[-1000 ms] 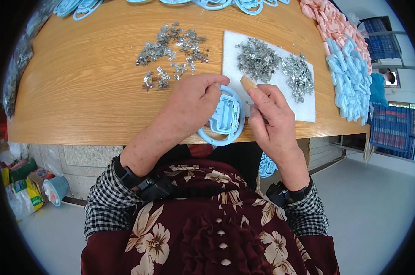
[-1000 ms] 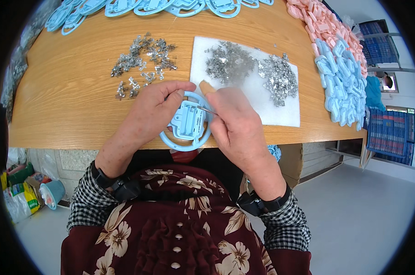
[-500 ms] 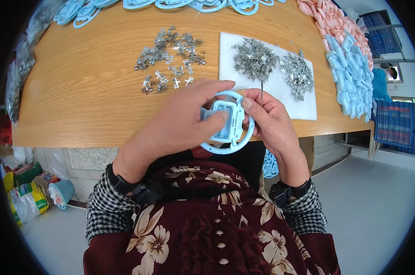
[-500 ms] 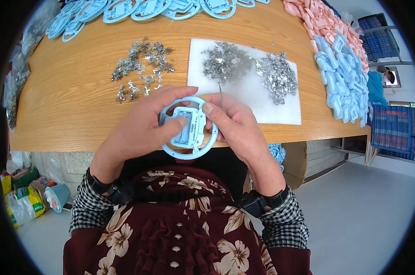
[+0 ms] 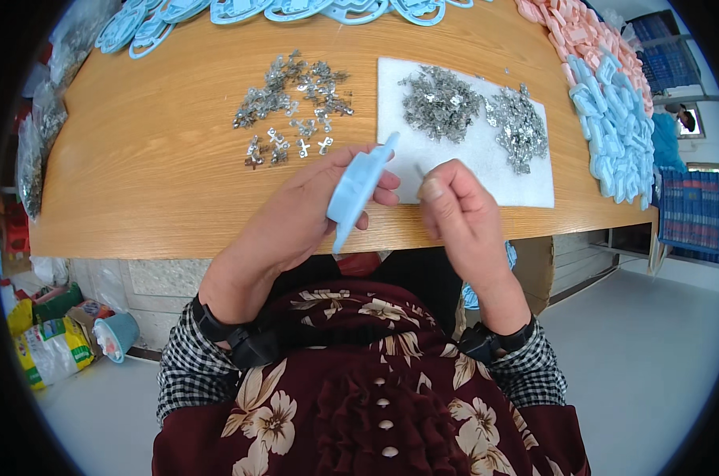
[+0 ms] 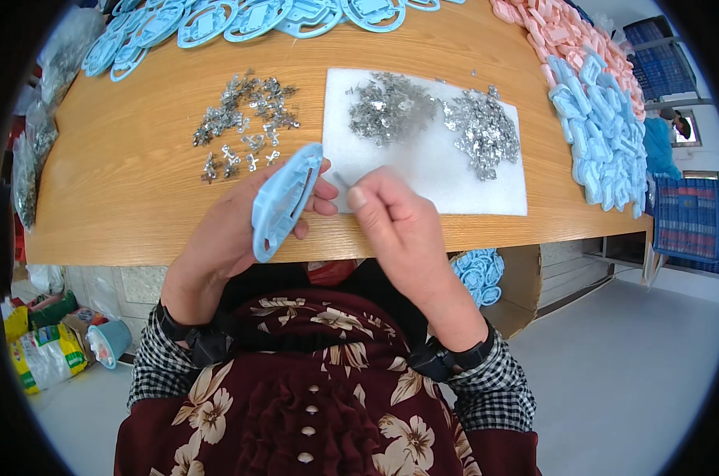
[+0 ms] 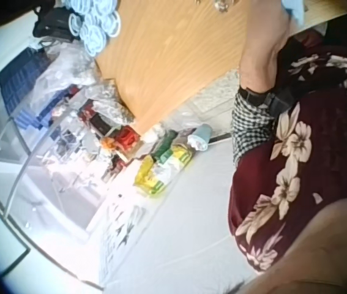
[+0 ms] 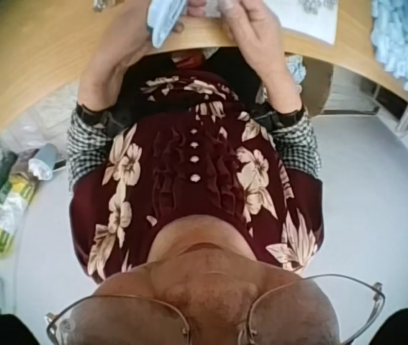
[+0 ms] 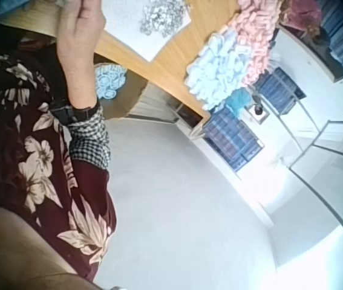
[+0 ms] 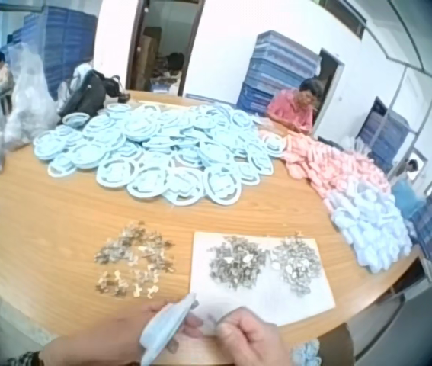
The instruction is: Assembling small silver metal decorative pieces into circular blue plastic ring bases using a small hand tool.
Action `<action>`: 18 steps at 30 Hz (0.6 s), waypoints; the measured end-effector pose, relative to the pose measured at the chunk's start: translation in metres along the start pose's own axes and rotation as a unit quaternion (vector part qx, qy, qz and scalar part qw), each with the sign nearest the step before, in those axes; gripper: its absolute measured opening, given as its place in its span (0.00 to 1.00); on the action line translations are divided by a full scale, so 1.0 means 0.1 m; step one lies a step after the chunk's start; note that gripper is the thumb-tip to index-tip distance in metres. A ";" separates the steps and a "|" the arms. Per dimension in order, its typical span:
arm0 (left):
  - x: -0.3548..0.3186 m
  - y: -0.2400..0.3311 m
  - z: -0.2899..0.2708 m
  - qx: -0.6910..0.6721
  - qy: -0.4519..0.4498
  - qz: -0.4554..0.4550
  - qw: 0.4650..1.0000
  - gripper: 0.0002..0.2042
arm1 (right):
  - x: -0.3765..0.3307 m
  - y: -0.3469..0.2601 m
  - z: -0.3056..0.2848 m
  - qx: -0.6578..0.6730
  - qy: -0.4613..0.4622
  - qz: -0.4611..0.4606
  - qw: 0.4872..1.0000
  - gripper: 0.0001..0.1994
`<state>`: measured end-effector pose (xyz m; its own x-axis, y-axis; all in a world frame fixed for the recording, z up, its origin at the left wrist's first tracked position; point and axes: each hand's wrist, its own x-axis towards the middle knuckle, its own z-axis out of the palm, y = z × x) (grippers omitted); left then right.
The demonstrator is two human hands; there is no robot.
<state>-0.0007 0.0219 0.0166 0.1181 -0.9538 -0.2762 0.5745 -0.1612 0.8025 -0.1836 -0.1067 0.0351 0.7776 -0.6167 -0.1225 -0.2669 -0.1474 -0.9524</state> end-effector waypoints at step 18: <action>-0.05 -0.10 0.07 -0.127 -0.034 0.036 0.991 0.23 | 0.08 0.06 0.19 -0.107 0.018 -0.121 0.987 0.06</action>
<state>-0.0128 0.0265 0.0133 0.1163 -0.9768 -0.1800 0.7533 -0.0313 0.6570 -0.1680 -0.0980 0.0234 0.8130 -0.5709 0.1145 -0.1939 -0.4509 -0.8712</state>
